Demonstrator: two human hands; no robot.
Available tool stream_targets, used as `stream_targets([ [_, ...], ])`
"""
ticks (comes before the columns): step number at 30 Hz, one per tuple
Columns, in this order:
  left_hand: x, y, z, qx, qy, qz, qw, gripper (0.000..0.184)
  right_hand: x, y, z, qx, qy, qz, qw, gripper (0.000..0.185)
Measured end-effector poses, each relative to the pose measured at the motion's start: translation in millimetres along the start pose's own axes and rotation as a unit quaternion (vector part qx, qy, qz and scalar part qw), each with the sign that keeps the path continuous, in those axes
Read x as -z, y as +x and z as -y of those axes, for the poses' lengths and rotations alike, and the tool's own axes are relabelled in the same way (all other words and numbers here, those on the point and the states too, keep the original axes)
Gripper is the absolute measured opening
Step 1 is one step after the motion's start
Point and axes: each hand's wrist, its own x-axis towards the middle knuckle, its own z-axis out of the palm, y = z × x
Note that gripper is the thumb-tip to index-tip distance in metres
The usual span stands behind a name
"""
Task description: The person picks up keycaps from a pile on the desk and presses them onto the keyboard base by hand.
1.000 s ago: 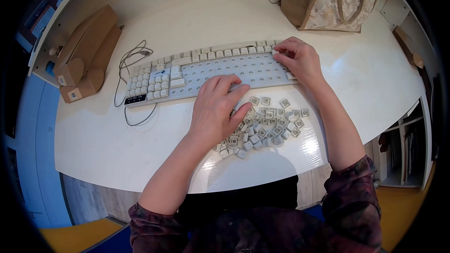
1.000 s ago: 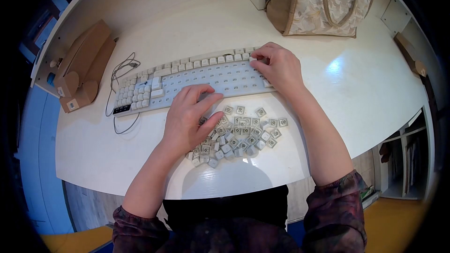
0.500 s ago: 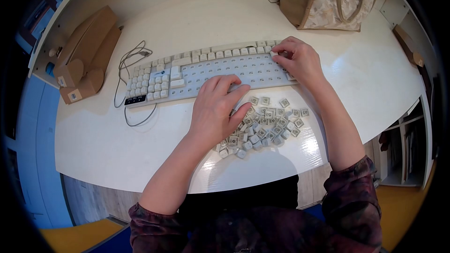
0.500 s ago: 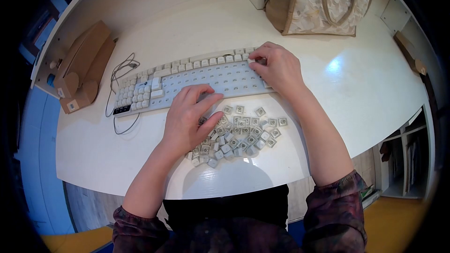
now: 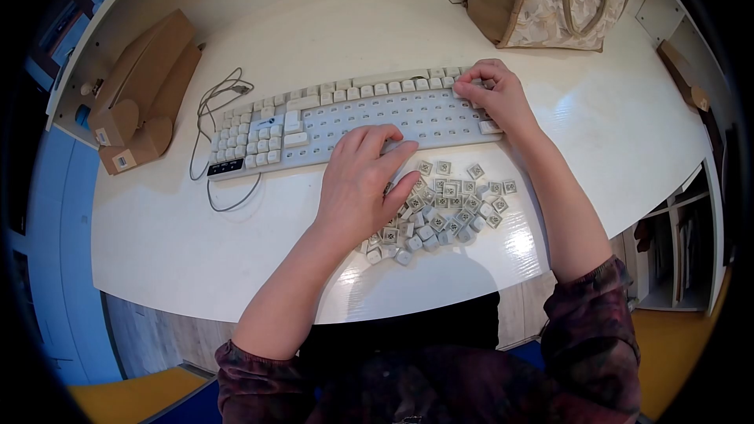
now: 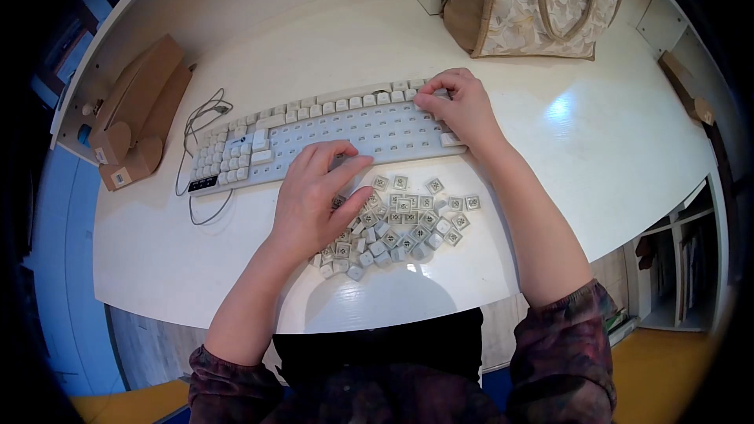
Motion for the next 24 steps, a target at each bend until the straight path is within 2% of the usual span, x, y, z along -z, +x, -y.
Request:
stream_targets([
  [2, -0.1, -0.1, -0.1, 0.001, 0.001, -0.001, 1.000, 0.035, -2.1, 1.3, -4.0, -0.019, 0.030, -0.005, 0.999, 0.025],
  [5, 0.0, -0.4, -1.3, 0.001, 0.005, -0.001, 1.000, 0.035, -4.0, -0.5, 3.8, -0.101, 0.058, -0.015, 0.993, 0.035],
  [11, -0.6, -0.7, -1.8, 0.002, 0.003, -0.002, 1.000, 0.036, 6.8, 6.8, 23.9, -0.177, 0.057, 0.077, 0.980, 0.036],
  [17, -0.6, -1.4, -0.5, 0.002, 0.001, 0.003, 1.000, 0.036, 27.5, 31.1, 28.0, -0.212, 0.035, 0.216, 0.952, 0.036],
  [24, -1.9, -3.7, -1.5, 0.017, -0.017, -0.002, 1.000, 0.034, 28.8, 34.9, 33.4, -0.193, -0.032, 0.228, 0.954, 0.038],
])
